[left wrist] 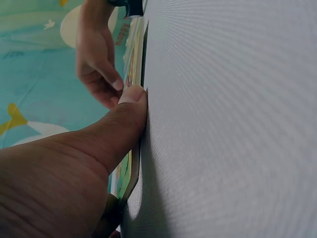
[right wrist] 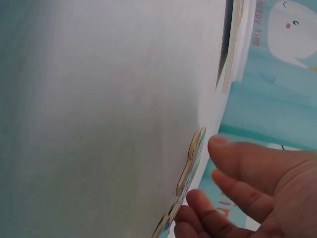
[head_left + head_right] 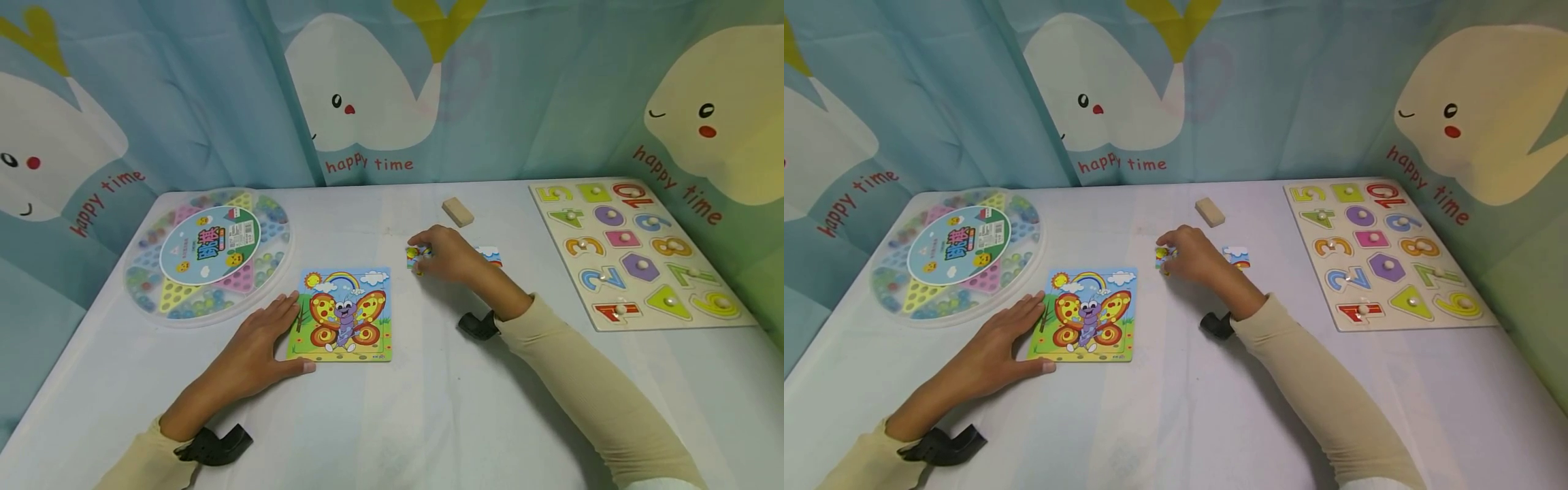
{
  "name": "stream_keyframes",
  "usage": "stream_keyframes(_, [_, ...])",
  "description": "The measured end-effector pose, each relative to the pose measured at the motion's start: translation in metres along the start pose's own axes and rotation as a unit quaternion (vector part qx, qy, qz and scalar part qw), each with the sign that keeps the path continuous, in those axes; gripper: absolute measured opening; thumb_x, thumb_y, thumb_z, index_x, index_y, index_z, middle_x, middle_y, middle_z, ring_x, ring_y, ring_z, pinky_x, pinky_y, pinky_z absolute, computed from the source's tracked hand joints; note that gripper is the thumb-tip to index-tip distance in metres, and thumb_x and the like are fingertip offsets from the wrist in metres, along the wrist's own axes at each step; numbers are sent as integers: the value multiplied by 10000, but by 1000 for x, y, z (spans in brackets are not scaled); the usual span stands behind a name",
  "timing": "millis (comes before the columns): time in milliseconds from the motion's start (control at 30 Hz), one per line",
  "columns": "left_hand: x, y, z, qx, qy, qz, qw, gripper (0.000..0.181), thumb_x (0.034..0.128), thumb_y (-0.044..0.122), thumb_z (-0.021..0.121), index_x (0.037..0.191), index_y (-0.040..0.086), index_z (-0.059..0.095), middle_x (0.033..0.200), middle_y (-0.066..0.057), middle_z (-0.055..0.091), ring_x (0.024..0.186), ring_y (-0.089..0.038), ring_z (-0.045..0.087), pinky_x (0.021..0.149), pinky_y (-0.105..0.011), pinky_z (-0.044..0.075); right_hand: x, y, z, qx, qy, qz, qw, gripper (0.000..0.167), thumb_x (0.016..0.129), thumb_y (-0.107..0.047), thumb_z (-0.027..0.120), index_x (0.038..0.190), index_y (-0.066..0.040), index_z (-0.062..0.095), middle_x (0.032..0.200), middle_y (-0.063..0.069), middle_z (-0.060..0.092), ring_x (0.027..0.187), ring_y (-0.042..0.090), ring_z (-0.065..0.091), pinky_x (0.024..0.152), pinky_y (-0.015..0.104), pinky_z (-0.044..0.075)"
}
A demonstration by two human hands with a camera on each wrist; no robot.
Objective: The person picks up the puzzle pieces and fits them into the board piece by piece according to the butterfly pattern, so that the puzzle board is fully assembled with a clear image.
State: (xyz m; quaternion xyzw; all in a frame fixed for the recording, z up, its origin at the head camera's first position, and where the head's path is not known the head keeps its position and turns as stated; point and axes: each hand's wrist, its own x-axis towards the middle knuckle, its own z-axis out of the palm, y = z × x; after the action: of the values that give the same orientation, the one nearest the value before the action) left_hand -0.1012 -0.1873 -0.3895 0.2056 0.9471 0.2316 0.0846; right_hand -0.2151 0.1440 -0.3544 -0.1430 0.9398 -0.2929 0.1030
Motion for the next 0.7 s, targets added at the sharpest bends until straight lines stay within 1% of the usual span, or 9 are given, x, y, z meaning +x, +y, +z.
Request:
stream_keyframes(133, [-2,1,-1,-15,54,46,10000,983,756,487,799,1482,-12,361,1583,-116,245,1456,-332,161,1141,-560,147,2,-2,2,-144,24,94,9998,429,831,-20,703,1250,27,629,1158,175,601,1063,289,547,908,416,481])
stream_keyframes(333, [-2,1,0,-10,71,42,10000,986,754,491,798,1482,-10,361,1582,-119,248,1455,-334,163,1141,-562,146,3,-4,1,-301,8,-5,9995,404,831,3,706,1224,62,635,1110,194,599,1030,301,553,886,422,484])
stream_keyframes(567, [0,0,0,-22,4,-15,10000,999,747,487,804,1491,-1,348,1590,-110,230,1461,-326,145,1146,-555,131,2,-8,-1,-717,-235,-49,9971,368,851,-44,736,1190,70,650,1071,179,594,1006,296,536,873,409,481])
stream_keyframes(700, [-1,0,0,-35,44,20,10000,993,749,491,802,1484,-8,359,1584,-119,243,1456,-337,158,1142,-563,139,1,-7,-1,-656,-273,-62,9975,350,856,-54,735,1173,71,656,1098,182,586,1027,300,528,894,415,470])
